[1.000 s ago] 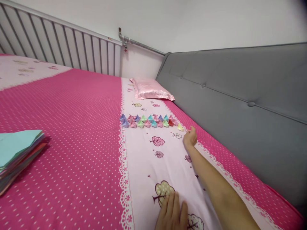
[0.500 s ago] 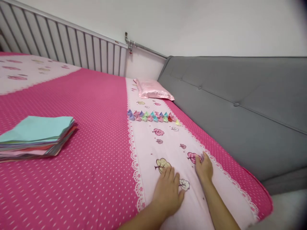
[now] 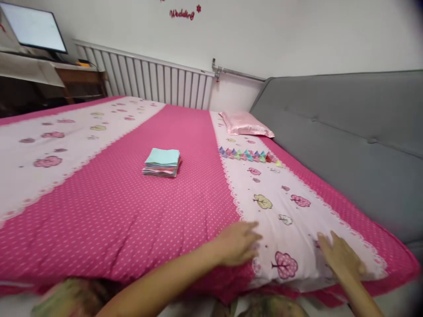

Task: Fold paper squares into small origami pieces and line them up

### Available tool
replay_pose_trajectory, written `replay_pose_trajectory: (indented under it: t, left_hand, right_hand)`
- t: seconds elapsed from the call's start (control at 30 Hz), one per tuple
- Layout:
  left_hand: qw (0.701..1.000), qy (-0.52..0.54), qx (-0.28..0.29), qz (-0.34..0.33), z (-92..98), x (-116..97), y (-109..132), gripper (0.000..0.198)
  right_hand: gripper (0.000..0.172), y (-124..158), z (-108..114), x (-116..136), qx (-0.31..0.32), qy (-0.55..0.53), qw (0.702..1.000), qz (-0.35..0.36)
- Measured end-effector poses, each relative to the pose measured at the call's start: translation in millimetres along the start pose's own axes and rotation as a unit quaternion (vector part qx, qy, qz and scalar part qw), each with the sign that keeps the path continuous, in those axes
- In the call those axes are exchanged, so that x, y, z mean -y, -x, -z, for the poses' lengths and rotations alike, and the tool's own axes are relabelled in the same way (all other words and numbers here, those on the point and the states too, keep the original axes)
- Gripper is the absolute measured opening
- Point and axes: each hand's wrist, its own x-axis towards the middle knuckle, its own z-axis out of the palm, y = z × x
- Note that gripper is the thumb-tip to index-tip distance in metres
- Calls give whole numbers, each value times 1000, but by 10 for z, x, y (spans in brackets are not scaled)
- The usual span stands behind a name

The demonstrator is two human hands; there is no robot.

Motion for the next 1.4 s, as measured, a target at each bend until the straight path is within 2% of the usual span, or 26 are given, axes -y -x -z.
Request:
replay_pose_trajectory:
  t: [0.13,0.27,0.37,0.47,0.57,0.8,0.93,1.13,1.4]
  left_hand:
    - [980,-68,-124,138,550,439,614,42]
    - [928,-134,-242,250,1064,946,1188,42]
    - [889,-181,-289,306,1369,1255,1500,42]
    - [873,-197,-303,326,1548,1489,1616,42]
    - [874,-200,-301,325,1615,1675,1501,42]
    - [880,-223,-240,343,1611,2044,814,48]
    - [878,-227,-220,360,1577,2250,548,48]
    - [858,-229,-207,411,1498,2471,444,48]
    - [848,-198,-202,448,1454,2563,454,40]
  right_hand:
    - [71,363,187,821,27,-20,999,37]
    - [65,677,213,1490,48,-21,995,85]
    - [60,929,69,1748,55,-13,992,113]
    - [56,1110,-83,1831,-19,-24,988,152]
    - [53,1152,-154,1822,-64,-53,982,169]
    - [48,1093,-194,1797,-94,-73,980,161]
    - [46,1074,-234,1795,-105,-81,978,162]
    - [44,1052,-279,1796,-116,-85,977,160]
    - [43,1070,-253,1814,-113,-72,978,157]
